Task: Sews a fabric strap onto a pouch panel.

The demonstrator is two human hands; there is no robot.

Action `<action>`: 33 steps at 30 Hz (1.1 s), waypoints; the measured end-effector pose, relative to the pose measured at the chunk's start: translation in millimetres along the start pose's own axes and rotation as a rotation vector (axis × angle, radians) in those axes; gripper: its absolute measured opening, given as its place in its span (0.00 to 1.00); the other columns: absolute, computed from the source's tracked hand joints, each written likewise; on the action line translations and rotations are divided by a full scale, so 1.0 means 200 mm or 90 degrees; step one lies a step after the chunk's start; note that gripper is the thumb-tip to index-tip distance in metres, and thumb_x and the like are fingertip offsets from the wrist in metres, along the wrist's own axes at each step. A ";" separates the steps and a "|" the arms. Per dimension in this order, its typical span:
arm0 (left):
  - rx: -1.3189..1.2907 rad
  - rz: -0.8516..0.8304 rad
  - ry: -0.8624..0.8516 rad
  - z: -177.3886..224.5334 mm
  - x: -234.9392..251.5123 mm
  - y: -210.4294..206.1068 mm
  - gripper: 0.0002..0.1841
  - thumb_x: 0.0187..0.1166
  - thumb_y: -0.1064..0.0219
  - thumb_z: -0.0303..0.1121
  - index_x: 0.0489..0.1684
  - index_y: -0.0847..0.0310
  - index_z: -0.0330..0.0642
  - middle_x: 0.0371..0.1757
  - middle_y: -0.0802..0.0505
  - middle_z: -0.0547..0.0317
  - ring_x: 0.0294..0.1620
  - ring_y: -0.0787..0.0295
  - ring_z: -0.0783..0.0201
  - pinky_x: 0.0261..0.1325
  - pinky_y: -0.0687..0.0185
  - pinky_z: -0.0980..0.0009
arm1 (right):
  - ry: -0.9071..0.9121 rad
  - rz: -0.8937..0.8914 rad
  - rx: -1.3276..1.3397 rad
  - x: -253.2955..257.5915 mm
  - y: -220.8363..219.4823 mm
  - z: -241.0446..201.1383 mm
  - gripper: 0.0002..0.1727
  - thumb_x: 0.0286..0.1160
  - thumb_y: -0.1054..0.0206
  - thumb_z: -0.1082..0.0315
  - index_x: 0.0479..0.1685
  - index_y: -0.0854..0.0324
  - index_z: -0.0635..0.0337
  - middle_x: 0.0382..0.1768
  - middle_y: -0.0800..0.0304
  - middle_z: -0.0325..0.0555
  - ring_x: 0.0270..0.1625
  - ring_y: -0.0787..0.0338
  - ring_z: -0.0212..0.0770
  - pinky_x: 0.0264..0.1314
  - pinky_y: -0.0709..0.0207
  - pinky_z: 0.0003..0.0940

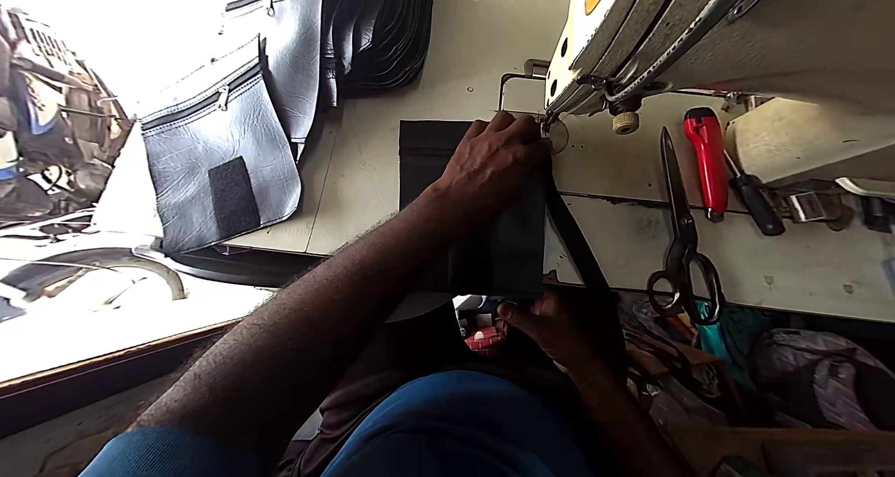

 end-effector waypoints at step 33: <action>0.002 -0.167 -0.281 0.38 -0.75 0.08 0.25 0.86 0.48 0.26 0.84 0.28 0.39 0.89 0.26 0.52 0.92 0.37 0.51 0.93 0.43 0.52 | -0.173 -0.022 0.205 -0.28 -0.24 -0.06 0.25 0.73 0.28 0.76 0.70 0.29 0.67 0.52 0.08 0.61 0.52 0.05 0.51 0.60 0.09 0.46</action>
Point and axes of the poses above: each hand's wrist, its own x-axis towards the middle knuckle, its own y-axis out of the back of the hand, z = x × y, the point moved 8 cm from there along x, towards the middle knuckle
